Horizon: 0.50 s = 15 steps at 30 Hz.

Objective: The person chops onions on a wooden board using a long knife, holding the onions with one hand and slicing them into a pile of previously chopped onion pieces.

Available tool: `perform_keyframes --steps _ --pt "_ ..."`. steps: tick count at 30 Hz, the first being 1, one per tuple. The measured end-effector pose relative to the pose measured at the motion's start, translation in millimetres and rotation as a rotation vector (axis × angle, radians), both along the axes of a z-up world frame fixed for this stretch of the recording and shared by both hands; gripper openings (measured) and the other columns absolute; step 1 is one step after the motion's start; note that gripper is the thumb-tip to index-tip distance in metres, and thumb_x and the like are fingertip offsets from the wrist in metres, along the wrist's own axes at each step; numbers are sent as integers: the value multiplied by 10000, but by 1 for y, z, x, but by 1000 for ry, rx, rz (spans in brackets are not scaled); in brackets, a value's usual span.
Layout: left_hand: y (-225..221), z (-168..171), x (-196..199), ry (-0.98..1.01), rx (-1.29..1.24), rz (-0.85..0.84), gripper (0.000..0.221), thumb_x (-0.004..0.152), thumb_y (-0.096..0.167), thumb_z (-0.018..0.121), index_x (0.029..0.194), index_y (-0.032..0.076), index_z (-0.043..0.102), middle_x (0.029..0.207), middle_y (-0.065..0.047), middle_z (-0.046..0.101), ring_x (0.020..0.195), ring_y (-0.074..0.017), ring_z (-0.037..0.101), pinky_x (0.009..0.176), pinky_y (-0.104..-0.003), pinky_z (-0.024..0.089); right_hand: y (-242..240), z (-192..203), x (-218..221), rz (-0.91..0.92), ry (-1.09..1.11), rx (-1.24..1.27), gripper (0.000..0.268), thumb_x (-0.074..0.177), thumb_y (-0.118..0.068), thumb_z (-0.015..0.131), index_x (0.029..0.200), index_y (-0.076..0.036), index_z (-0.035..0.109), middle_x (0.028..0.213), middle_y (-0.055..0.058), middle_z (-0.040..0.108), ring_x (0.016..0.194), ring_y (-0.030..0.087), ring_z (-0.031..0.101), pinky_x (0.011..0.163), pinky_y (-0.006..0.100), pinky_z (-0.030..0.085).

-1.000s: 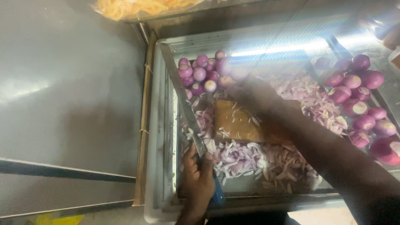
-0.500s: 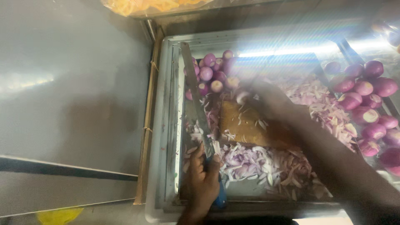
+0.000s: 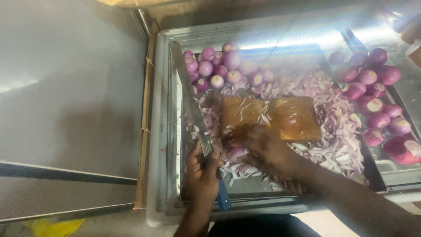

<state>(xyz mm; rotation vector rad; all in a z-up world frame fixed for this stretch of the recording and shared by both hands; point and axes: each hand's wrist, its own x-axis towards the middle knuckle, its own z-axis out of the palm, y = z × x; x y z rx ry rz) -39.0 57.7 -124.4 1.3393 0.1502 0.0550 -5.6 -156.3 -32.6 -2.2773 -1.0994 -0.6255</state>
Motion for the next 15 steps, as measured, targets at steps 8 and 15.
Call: perform_keyframes --steps 8,15 --pt "0 2 4 -29 -108 -22 581 941 127 680 1469 14 466 976 -129 727 842 -177 692 780 -324 590 -6 -14 26 -180 132 184 435 859 -32 740 1255 -49 559 1191 121 692 1088 273 683 823 365 629" --pt "1 6 1 -47 13 -70 582 952 137 667 1482 26 456 1049 -130 736 903 -173 704 797 -314 588 16 -6 -3 71 51 -17 357 894 -128 764 1212 -130 602 1191 100 697 1110 264 699 878 382 631"
